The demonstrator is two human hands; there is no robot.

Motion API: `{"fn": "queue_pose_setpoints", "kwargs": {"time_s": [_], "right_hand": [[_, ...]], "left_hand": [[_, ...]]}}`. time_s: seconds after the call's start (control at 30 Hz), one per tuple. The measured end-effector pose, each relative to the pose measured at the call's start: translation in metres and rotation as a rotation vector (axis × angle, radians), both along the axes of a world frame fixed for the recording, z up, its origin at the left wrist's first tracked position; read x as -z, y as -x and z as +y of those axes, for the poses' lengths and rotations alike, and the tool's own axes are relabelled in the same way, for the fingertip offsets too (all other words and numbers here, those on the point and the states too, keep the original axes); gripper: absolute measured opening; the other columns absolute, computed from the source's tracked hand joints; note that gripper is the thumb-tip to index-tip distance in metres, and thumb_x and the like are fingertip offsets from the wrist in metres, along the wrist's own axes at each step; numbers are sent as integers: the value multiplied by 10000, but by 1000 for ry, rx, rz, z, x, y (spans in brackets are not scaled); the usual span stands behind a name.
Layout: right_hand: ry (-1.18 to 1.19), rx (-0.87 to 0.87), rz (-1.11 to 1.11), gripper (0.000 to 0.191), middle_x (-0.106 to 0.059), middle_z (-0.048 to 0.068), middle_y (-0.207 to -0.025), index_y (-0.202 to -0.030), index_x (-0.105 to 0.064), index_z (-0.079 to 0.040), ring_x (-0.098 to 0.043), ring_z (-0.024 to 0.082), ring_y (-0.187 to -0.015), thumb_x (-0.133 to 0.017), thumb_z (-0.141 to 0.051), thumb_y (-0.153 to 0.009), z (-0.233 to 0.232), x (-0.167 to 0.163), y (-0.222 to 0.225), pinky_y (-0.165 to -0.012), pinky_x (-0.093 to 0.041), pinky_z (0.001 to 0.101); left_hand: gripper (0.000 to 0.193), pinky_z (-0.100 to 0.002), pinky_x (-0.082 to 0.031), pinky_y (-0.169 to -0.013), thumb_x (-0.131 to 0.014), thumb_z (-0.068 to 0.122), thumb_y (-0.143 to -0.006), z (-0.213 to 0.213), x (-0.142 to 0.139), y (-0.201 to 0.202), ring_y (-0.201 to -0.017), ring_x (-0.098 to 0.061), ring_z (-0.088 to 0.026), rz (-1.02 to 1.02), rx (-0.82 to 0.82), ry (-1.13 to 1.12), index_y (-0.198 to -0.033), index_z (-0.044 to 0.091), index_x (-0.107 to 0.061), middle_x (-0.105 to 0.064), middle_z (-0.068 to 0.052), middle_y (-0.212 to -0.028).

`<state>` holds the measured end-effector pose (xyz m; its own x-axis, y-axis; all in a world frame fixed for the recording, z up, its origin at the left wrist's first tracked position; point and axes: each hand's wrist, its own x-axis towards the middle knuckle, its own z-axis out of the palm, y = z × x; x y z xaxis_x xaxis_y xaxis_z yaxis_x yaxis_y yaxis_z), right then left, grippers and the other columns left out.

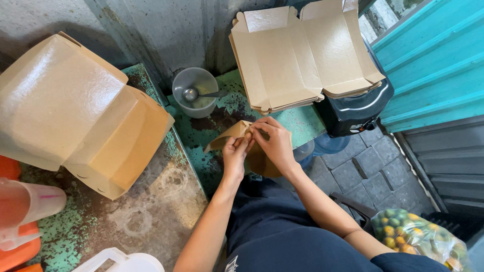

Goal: The person assembles flat-packed cardboard boxes by folding and interlocking the flaps. They handle several boxes one at a time, stacking the completed boxes on a nearby surface.

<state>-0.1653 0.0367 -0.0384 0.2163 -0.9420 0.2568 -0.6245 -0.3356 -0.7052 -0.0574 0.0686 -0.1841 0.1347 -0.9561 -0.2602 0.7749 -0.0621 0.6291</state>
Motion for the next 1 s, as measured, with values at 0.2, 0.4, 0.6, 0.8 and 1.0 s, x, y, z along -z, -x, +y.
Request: {"fn": "queue_pose_setpoints", "kwargs": {"time_s": [0.2, 0.4, 0.6, 0.8, 1.0], "right_hand": [[20, -41, 0, 141, -727, 65, -1026, -1011, -764, -51, -725, 274, -906, -748, -100, -879, -2, 1, 6, -789, -563, 352], [40, -6, 10, 139, -730, 65, -1027, -1012, -761, -52, -730, 274, -903, -740, -102, -885, 0, 0, 2, -793, -570, 354], [53, 7, 29, 140, -734, 66, -1024, -1007, -775, -52, -728, 275, -883, -752, -107, -881, 3, 0, 2, -772, -571, 354], [19, -72, -41, 151, -727, 75, -1044, -1017, -762, -33, -730, 269, -891, -737, -90, -879, -6, 1, 12, -782, -576, 341], [20, 23, 15, 127, -737, 51, -1021, -992, -779, -60, -735, 261, -849, -740, -120, -887, 6, -4, 2, -747, -572, 336]], "left_hand": [[86, -337, -573, -1010, -663, 49, -994, 2, -5, 1, -1045, -706, -155, -13, 7, -1, -1065, 3, -651, -729, -108, -1102], [121, -315, -571, -989, -659, 72, -986, 2, -15, 1, -1027, -702, -136, -19, 4, 4, -1093, 15, -654, -732, -86, -1098], [85, -299, -579, -947, -670, 85, -1000, 3, -16, 1, -995, -702, -124, -55, -3, -6, -1052, 29, -632, -725, -79, -1063], [87, -293, -581, -948, -679, 78, -1007, 2, -14, 4, -981, -707, -128, -44, 13, -1, -1034, 19, -620, -730, -89, -1061], [101, -296, -582, -956, -668, 78, -986, 2, -16, 2, -1002, -712, -126, -42, 5, 2, -1066, 27, -633, -739, -86, -1078]]}}
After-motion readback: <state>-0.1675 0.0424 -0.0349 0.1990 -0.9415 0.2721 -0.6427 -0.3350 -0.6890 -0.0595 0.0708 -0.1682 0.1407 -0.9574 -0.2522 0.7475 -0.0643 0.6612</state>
